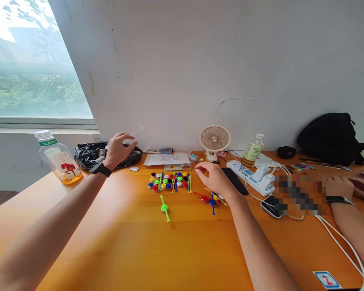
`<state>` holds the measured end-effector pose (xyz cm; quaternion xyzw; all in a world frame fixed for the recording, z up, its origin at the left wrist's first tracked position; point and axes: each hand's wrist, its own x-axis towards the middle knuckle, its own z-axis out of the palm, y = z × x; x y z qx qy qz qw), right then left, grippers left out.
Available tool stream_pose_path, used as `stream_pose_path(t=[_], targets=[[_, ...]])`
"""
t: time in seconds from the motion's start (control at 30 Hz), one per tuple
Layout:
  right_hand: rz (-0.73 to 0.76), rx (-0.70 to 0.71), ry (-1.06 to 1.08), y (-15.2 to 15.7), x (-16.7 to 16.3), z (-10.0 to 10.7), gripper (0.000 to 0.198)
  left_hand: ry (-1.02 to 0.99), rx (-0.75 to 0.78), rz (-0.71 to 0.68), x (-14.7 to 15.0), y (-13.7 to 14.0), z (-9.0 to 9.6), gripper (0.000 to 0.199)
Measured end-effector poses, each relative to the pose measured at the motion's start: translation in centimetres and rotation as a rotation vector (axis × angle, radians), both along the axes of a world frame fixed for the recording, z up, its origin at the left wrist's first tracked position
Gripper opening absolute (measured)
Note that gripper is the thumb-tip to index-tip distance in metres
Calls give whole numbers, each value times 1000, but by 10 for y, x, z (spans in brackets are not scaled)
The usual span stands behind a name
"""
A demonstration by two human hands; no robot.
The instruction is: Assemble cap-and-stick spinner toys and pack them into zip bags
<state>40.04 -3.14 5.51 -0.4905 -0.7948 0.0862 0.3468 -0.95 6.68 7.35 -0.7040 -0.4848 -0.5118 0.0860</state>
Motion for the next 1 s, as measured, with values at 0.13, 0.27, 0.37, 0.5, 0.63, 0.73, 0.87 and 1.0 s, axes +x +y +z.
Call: stream_pose_path(t=[0.13,0.27,0.37,0.5,0.63,0.73,0.87,1.0], targets=[[96,36,198,-15,-32,15,31,-540,-87,-256,20,-42,16,30],[248,-299,530,-36,-67,18,66,-860,-219,-496,48,-104,0,42],[366,-623,772,-45,-88,5,67,-863,-325,-505,65,-139,-23,51],[356,-737,855,-43,-99,-22,49,-763,-692,-575,77,-156,-51,40],[334,-761,880,-39,-97,-43,46,-662,-786,-487,83,-152,-69,51],[309,-759,867,-38,-94,-51,38,-650,-773,-417,85,-151,-76,56],[264,-781,889,-34,-87,-52,36,-668,-741,-355,85,-154,-76,63],[189,-787,1164,-29,-82,-52,36,-736,-672,-316,87,-158,-76,65]])
